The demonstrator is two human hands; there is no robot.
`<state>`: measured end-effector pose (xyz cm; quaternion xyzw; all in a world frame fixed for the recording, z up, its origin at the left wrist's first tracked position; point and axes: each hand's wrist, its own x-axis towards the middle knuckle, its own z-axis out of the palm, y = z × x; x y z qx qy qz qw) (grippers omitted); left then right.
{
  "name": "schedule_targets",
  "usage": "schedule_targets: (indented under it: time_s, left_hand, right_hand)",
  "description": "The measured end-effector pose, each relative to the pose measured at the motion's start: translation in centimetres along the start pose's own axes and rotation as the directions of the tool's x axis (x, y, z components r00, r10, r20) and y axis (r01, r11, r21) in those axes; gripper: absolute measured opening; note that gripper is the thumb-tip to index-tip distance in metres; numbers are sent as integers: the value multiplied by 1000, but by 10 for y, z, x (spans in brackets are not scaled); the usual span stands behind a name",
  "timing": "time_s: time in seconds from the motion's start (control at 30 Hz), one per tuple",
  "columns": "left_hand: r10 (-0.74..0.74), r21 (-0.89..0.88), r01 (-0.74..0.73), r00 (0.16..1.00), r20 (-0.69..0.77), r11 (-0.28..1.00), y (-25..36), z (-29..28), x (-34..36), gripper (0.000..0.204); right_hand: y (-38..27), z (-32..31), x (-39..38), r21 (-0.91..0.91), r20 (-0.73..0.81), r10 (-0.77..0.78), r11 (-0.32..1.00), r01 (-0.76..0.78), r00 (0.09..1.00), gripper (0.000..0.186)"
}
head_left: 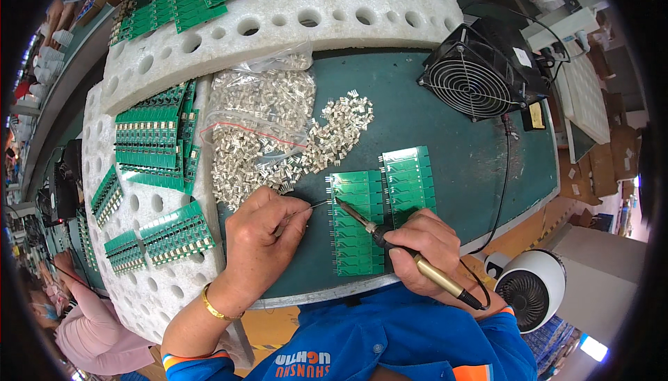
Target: The person solders electronic components onto circuit board strips using a soldering iron and solder wire, places a completed circuit board onto a rack, and solders components onto another circuit board.
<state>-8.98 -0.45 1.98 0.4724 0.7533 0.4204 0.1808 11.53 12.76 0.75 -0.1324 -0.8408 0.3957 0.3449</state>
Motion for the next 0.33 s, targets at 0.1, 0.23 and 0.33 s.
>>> schedule_targets:
  time_s: [0.1,0.23,0.33]
  left_hand:
    - [1,0,-1,1000,6,1000,0,0,0,10]
    - [16,1,-16,1000,5,1000,-1,0,1,10]
    - [-1,-14,1,1000,6,1000,0,0,1,10]
  right_hand:
    - [1,0,1,-5,3,1,1000,-1,1000,20]
    - [0,1,1,-6,-9,7,1000,-7,1000,20]
    - [1,1,0,-8,-9,10,1000,-10,1000,20]
